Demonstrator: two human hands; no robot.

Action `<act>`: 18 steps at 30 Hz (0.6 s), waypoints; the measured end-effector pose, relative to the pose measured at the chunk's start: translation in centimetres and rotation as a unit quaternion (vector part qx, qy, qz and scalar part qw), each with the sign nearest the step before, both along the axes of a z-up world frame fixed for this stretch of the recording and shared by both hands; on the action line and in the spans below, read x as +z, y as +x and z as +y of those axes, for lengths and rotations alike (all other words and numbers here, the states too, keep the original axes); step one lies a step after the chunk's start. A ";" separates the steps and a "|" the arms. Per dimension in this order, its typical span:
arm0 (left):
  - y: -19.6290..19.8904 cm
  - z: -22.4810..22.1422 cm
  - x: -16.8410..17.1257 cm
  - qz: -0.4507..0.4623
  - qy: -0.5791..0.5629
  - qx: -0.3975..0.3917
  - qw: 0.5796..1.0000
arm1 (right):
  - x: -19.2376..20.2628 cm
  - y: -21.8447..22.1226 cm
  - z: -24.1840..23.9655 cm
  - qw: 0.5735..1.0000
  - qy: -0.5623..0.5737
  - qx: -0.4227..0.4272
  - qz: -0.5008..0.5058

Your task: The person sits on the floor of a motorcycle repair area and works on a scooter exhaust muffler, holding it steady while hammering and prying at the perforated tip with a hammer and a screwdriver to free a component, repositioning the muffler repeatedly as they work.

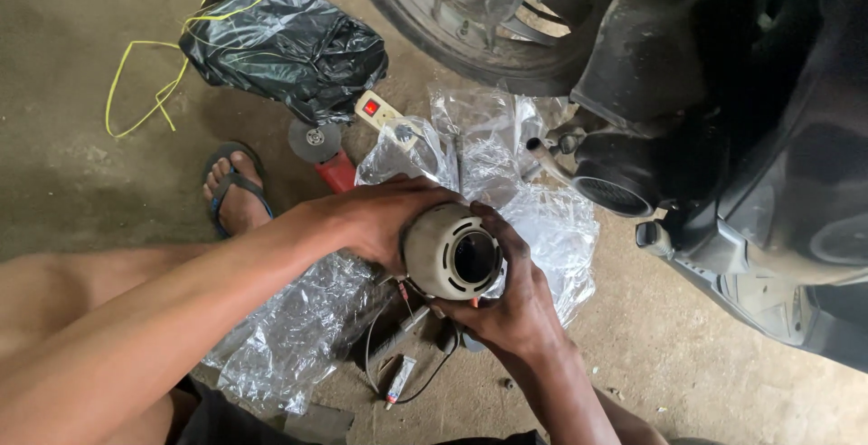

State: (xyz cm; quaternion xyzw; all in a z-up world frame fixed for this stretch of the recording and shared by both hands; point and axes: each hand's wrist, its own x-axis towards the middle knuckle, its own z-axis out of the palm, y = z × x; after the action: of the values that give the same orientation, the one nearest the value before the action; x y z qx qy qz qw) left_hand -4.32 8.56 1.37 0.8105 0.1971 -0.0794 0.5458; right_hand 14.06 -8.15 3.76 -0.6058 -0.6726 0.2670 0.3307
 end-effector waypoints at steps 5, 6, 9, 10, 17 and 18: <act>-0.5 -0.1 -0.7 -0.005 0.000 0.001 1.000 | 1.0 -0.8 0.4 1.000 0.003 -0.006 -0.011; -0.5 -0.1 -0.7 -0.001 -0.001 0.006 1.000 | 1.3 -1.0 0.6 1.000 0.006 -0.007 -0.012; -0.5 0.0 -0.4 0.016 -0.002 0.006 1.000 | 1.1 -1.0 0.7 1.000 0.029 -0.003 -0.008; -0.5 0.0 -0.4 0.015 -0.001 0.006 1.000 | 1.1 -1.0 0.7 1.000 0.029 -0.003 -0.008; -0.4 -0.2 -0.2 0.020 -0.006 0.008 1.000 | 0.8 -0.8 0.6 0.999 0.041 -0.004 0.010; -0.4 -0.2 -0.1 0.023 -0.006 0.007 1.000 | 0.7 -0.8 0.6 0.999 0.046 -0.005 0.013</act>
State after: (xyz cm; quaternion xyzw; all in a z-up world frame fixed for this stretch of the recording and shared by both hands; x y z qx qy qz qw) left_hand -4.68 8.39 1.29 0.8035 0.2153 -0.0955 0.5468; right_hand 13.25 -7.52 4.50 -0.5898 -0.6767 0.2417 0.3684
